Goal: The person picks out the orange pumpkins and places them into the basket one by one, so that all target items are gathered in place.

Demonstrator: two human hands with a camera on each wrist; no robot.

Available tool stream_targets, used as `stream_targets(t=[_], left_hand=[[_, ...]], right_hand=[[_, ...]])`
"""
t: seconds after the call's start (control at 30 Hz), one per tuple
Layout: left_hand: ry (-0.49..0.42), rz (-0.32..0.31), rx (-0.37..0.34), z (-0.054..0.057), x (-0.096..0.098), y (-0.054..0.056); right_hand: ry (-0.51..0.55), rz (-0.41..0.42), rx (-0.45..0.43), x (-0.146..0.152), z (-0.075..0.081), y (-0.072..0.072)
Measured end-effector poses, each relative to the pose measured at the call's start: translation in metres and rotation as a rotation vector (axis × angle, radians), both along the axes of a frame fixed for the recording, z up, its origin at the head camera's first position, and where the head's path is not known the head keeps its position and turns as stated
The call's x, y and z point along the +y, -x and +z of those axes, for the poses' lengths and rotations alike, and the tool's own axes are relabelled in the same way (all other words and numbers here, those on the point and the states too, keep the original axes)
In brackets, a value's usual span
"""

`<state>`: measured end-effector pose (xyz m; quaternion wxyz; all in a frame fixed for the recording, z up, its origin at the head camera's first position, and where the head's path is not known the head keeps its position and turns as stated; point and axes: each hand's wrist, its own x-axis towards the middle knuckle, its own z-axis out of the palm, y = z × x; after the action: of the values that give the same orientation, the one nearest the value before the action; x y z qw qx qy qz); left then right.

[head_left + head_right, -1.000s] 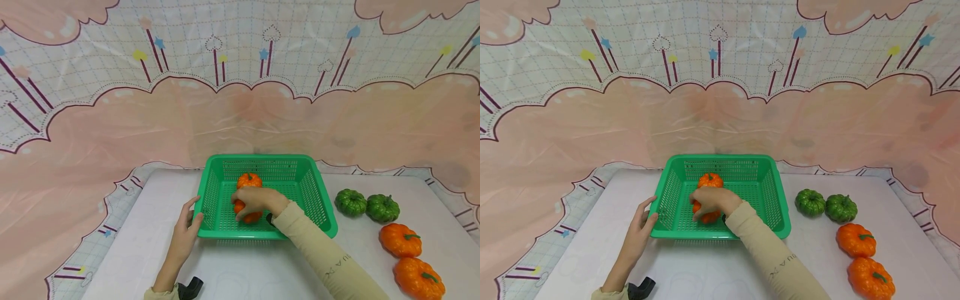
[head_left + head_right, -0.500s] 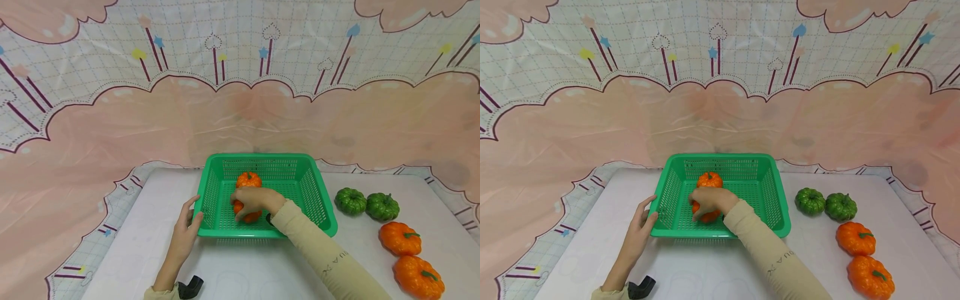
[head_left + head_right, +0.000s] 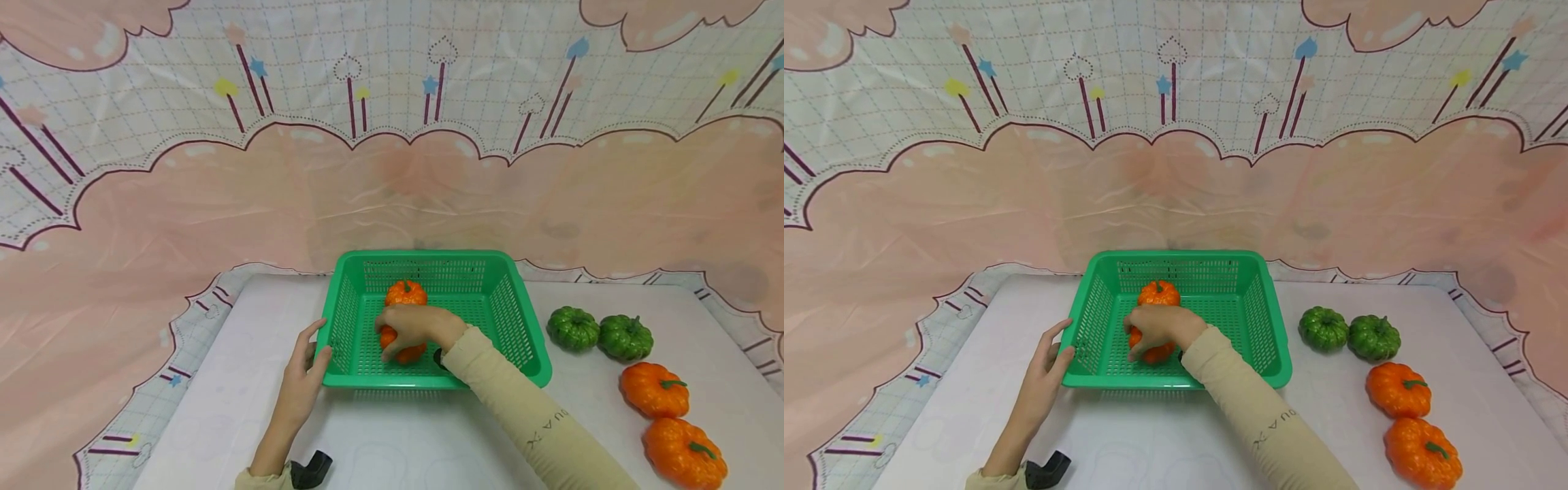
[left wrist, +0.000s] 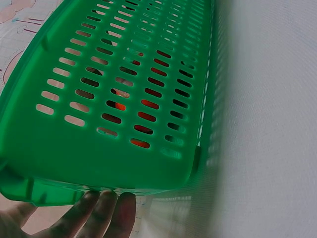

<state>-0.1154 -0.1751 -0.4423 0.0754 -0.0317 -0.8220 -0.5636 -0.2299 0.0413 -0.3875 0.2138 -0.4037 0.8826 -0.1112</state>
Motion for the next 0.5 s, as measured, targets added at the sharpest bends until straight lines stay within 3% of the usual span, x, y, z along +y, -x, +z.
stream_targets(t=[0.5], left_hand=[[0.003, 0.003, 0.009, 0.0, 0.0002, -0.0003]], right_hand=[[0.036, -0.023, -0.02, 0.0008, 0.0023, -0.0014]])
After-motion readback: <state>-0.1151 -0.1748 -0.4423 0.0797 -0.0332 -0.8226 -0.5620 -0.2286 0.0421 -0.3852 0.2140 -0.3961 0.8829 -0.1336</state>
